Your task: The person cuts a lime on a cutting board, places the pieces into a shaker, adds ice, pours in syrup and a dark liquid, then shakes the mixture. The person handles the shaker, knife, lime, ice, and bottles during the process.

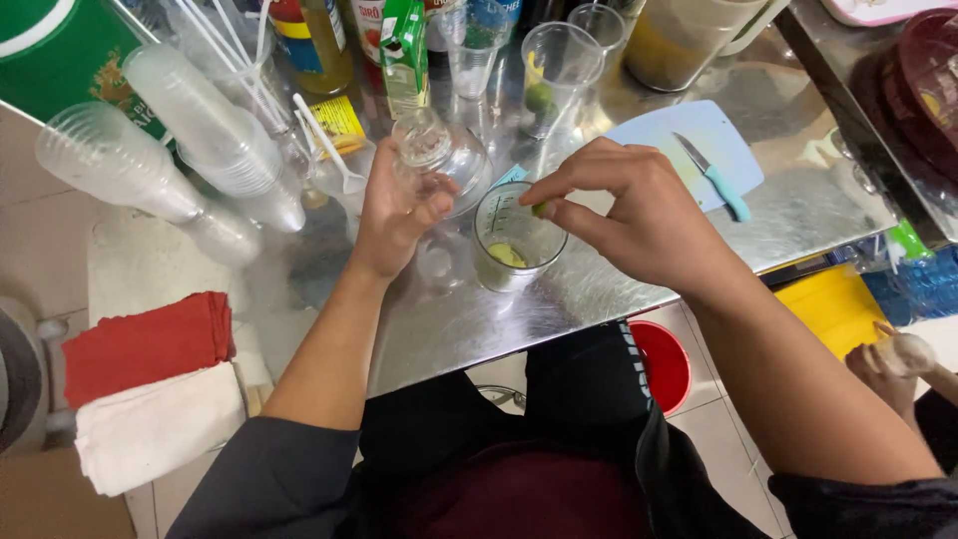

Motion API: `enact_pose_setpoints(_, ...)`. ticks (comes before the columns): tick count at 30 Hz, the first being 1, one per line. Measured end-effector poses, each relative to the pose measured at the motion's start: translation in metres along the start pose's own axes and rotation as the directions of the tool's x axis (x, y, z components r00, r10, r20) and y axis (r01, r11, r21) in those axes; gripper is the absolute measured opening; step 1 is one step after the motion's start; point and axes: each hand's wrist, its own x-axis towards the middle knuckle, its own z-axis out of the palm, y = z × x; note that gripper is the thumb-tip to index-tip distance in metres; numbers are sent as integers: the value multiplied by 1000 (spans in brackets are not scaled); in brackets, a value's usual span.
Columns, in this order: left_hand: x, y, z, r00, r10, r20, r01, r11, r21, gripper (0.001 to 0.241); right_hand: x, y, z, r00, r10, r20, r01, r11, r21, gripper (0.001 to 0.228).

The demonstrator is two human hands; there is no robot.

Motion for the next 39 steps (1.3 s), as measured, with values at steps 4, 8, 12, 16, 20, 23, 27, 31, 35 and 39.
enact_pose_setpoints(4, -1, -1, 0, 1000, 4, -21, -6, 998, -63, 70, -3, -1, -1, 995, 97, -9, -96, 992, 81, 21)
enact_pose_setpoints(8, -4, 0, 0, 996, 86, 5, -83, 974, -213, 82, -4, 2, 6, 997, 67, -28, -61, 984, 167, 19)
enact_pose_setpoints(12, -1, 26, 23, 980, 166, 110, -123, 940, -319, 89, -6, 1, 11, 993, 93, -67, -78, 977, 196, 26)
enact_pose_setpoints(16, -6, 43, 49, 997, -6, 74, 24, 968, -249, 115, -6, 8, 13, 984, 161, -72, -144, 969, 203, 29)
enact_pose_setpoints(20, -6, 39, 50, 1000, 18, 24, -15, 993, -121, 100, -7, 15, 12, 982, 161, -97, -138, 967, 214, 21)
enact_pose_setpoints(23, 1, 43, 46, 1000, 26, 16, -23, 986, -164, 102, -10, 17, 12, 984, 141, -111, -116, 972, 206, 18)
enact_pose_setpoints(27, 22, 56, 43, 951, 220, 218, -194, 971, -137, 67, -22, 13, 5, 977, 138, -165, -96, 967, 238, 11)
enact_pose_setpoints(31, 58, 101, 79, 961, 172, 216, -213, 960, 183, 75, -45, 42, -12, 934, 201, -295, -134, 964, 231, 14)
enact_pose_setpoints(35, 98, 120, 121, 936, 89, 342, -294, 731, 615, 77, -80, 89, -31, 744, 434, -509, -295, 896, 333, 23)
enact_pose_setpoints(39, 141, 101, 167, 864, -39, 503, -391, 577, 717, 86, -119, 129, -43, 569, 638, -519, -240, 732, 637, 20)
